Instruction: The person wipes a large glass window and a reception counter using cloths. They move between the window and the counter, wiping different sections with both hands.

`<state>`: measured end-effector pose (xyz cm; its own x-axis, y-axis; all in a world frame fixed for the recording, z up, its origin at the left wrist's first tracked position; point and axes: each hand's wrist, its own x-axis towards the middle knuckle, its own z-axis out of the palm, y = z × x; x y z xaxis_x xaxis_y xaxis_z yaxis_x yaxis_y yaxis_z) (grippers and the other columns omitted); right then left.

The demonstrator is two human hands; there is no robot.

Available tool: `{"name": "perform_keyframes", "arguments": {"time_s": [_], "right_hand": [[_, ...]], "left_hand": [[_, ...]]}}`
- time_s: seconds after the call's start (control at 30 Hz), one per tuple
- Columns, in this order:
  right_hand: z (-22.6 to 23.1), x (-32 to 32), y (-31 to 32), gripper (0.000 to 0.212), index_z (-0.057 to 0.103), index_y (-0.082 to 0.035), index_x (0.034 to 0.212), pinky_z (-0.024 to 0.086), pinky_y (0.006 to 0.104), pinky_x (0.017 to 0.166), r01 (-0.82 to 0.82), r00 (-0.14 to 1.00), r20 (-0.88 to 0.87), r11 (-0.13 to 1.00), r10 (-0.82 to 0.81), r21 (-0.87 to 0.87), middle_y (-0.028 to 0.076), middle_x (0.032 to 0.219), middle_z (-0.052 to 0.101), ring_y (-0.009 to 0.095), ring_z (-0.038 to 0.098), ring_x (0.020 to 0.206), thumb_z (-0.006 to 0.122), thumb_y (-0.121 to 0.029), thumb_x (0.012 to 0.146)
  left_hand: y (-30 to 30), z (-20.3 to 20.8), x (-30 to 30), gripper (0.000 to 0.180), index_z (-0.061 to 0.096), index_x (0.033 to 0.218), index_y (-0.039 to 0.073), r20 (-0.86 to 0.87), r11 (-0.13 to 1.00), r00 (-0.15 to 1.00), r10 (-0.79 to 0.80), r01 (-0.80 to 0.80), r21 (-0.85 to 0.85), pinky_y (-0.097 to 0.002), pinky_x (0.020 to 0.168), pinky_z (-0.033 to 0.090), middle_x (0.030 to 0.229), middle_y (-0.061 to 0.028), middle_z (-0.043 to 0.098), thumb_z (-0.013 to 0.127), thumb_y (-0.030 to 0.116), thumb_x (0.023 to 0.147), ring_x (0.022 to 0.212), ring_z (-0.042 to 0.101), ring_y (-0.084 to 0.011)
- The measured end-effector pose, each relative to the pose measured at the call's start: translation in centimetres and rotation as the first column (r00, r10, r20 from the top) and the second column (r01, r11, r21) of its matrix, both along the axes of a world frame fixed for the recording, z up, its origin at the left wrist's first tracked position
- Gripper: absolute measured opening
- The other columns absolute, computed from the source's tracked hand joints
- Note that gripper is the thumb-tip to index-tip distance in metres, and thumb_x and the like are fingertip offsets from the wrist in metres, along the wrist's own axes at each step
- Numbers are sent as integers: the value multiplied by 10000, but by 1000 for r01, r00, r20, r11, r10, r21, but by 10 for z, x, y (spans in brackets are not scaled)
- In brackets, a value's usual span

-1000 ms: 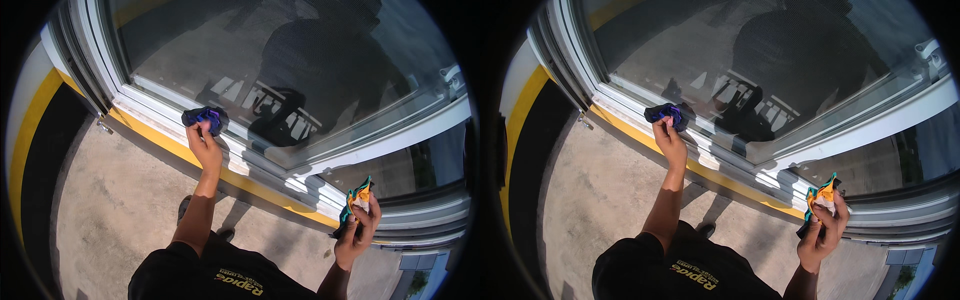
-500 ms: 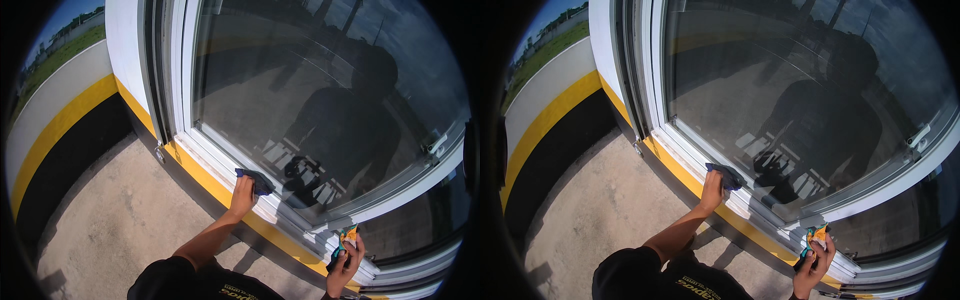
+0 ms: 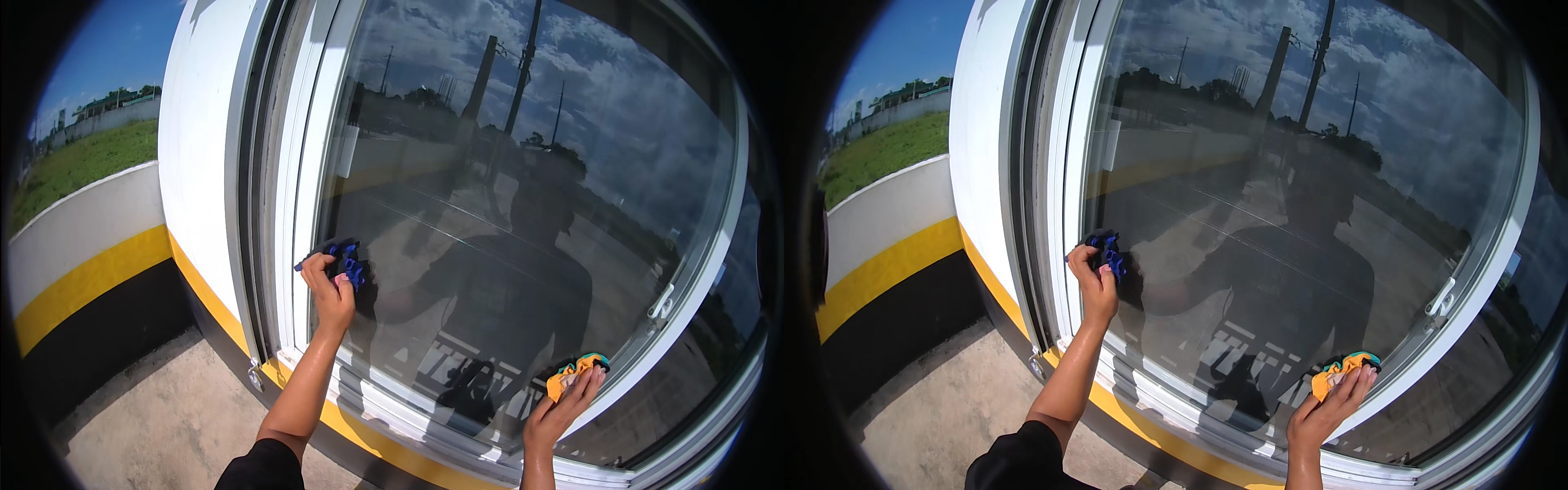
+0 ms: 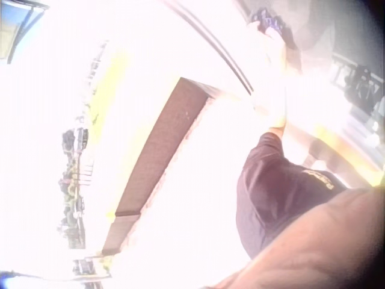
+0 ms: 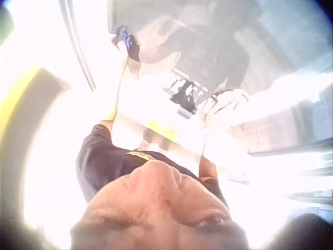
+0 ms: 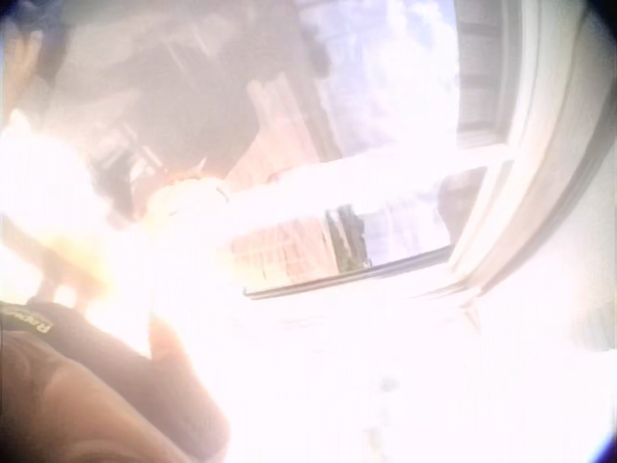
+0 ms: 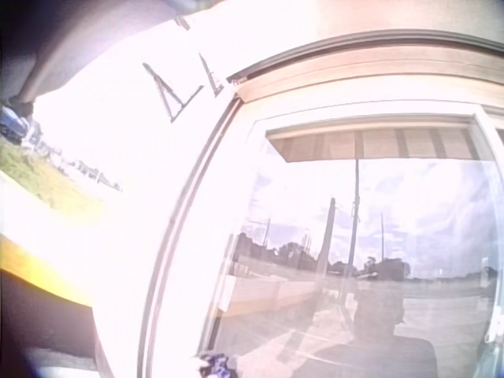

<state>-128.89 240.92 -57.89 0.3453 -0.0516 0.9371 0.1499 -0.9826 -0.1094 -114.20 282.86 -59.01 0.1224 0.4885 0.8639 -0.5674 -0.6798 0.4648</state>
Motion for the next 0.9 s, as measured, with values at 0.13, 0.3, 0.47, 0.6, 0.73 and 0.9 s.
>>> {"name": "perform_keyframes", "arguments": {"time_s": [0.13,0.3,0.47,0.6,0.73,0.9], "right_hand": [[17,9,3,739,241,-12,1656,172,548,1286,87,996,15,996,-86,-35,254,1709,217,457,150,1609,510,-50,968],[43,19,2,794,243,-35,1663,157,559,1289,55,993,107,994,-45,-90,240,1705,279,470,203,1596,550,-64,931],[167,30,-3,709,314,-48,1643,207,523,1290,118,919,389,987,-68,-106,179,1696,344,402,259,1594,531,-10,968],[316,55,-53,507,447,-54,1579,331,457,1239,323,782,600,933,-170,-156,186,1590,496,373,431,1505,510,-207,1100],[491,98,-23,561,569,-71,1491,472,455,1100,284,706,690,956,-159,-71,213,1415,637,382,606,1324,516,-445,1077],[571,115,119,516,562,-90,1460,392,527,1173,681,679,642,632,-357,-369,162,1515,566,363,531,1396,424,-428,1095]], "left_hand": [[24,196,40,702,329,1624,32,68,952,985,159,-172,255,-567,1238,151,1680,-245,217,529,353,1032,1536,218,-444],[52,457,68,732,310,1616,-62,242,898,956,168,-250,363,-481,1304,154,1700,-252,287,360,462,1107,1600,233,-382],[62,642,73,707,287,1632,-39,317,690,878,357,-477,544,-484,1301,175,1718,-233,257,322,428,1102,1600,230,-382],[13,592,78,676,310,1643,17,266,870,961,69,-188,455,-483,1295,199,1721,-196,276,345,411,1095,1595,255,-370],[-12,424,34,670,340,1651,105,408,750,912,-45,-239,617,-522,1264,201,1734,-95,297,361,489,1103,1588,285,-308],[-79,107,-29,623,431,1625,134,-152,736,982,-110,183,652,-426,1100,318,1730,-67,332,537,317,1039,1529,383,-256]]}}
